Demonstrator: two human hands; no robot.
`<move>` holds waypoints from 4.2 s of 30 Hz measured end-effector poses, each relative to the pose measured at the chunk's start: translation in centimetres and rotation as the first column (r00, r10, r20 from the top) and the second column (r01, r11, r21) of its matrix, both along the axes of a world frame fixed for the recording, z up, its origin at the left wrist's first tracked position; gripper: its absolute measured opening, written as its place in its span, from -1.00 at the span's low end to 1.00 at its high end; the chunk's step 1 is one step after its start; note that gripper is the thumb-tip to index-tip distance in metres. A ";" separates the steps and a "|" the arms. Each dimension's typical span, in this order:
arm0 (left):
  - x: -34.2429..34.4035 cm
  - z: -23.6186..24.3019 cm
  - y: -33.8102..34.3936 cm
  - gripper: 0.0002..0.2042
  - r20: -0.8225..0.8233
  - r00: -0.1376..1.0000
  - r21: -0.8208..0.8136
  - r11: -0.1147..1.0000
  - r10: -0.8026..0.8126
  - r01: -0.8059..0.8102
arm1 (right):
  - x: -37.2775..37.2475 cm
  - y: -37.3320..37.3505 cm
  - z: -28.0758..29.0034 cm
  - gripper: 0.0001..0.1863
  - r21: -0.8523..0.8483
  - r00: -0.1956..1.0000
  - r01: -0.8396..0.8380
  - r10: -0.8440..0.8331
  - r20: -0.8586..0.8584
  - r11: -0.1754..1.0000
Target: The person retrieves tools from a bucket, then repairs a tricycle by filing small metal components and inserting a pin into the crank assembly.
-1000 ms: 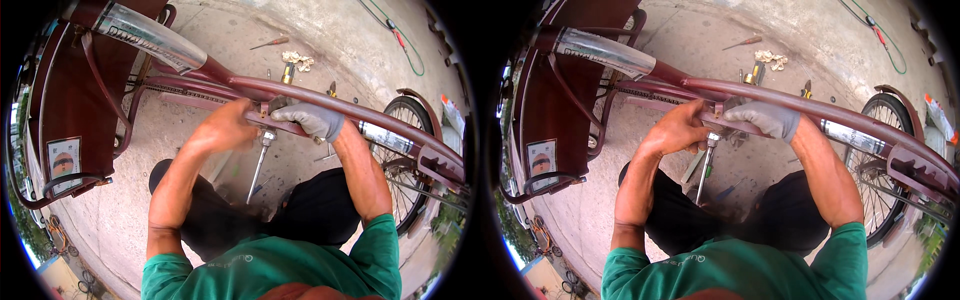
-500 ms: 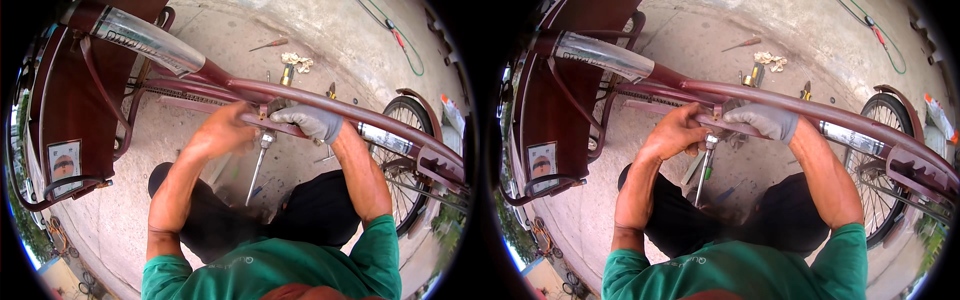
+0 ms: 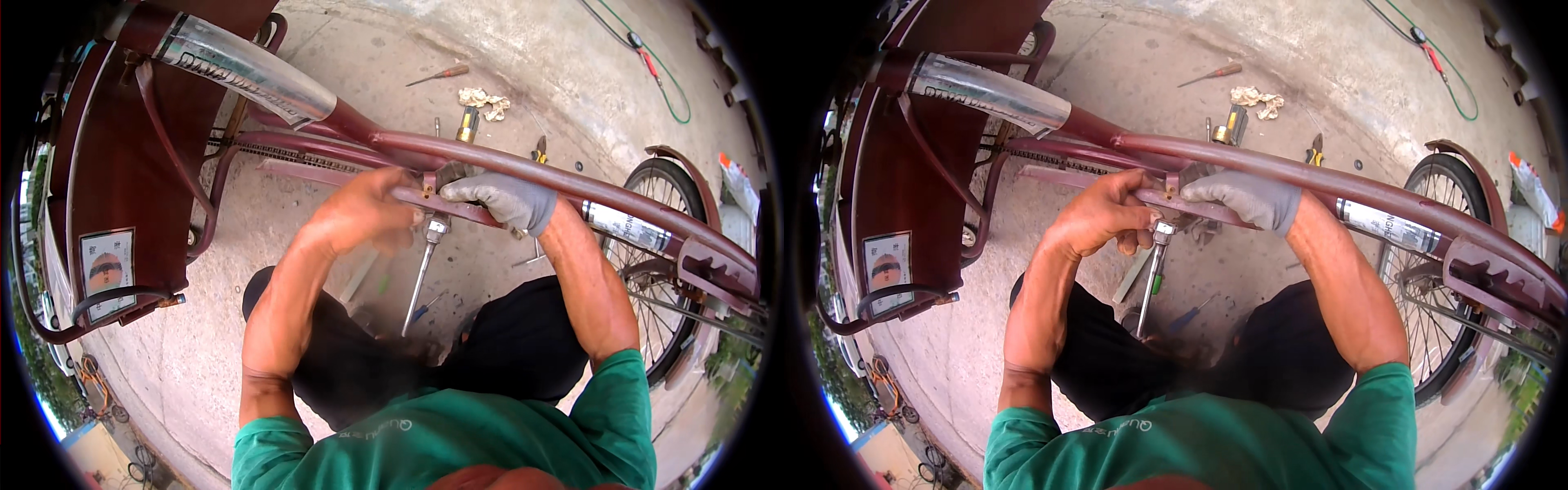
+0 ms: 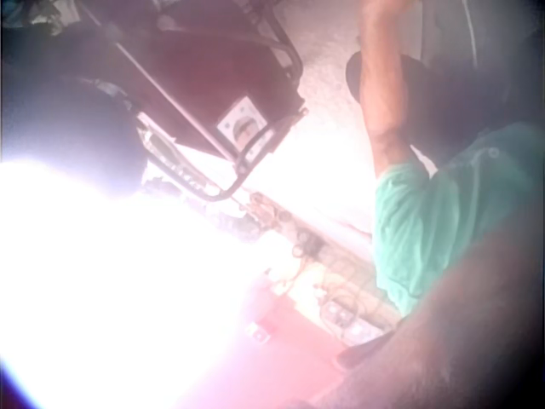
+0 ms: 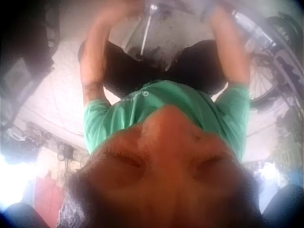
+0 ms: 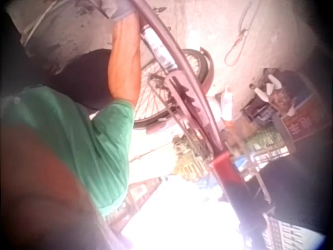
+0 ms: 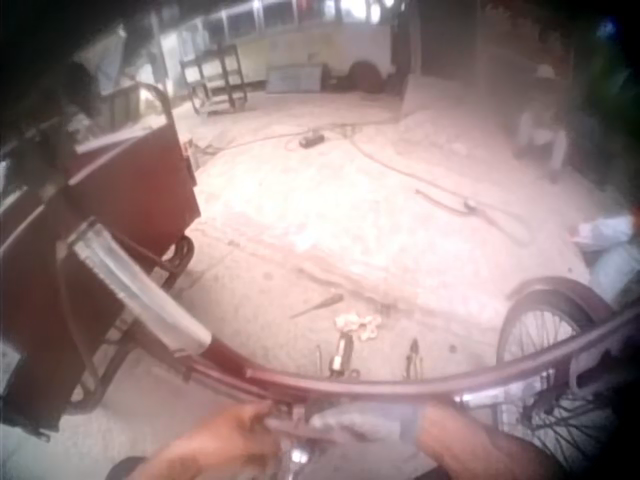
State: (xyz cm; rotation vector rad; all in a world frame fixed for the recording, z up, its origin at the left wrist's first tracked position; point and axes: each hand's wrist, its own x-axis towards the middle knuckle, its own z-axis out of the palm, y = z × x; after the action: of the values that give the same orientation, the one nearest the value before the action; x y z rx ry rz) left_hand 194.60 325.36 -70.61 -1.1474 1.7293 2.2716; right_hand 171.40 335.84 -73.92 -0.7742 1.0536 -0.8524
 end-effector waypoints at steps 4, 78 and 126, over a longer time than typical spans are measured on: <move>0.5 -0.7 -0.5 -0.49 -0.021 1.000 0.076 0.997 0.010 -0.008 | 0.0 -0.1 0.7 -0.68 0.068 0.999 -0.008 0.006 0.034 0.998; -0.3 -0.2 2.3 -0.59 0.103 0.994 -0.616 0.787 0.028 0.042 | 0.7 -0.2 1.1 -0.79 0.010 0.984 0.087 -0.085 -0.156 0.996; -1.1 0.8 2.0 -0.83 -0.163 0.976 -0.907 0.411 -0.143 -0.091 | 0.4 -0.2 1.5 -0.77 -0.075 0.987 0.016 -0.028 -0.161 0.997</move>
State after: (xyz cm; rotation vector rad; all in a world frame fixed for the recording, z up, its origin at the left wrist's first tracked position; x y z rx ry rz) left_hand 193.46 327.34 -69.80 -0.8840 3.2361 1.2896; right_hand 171.76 335.61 -72.40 -0.9070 1.1814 -0.8615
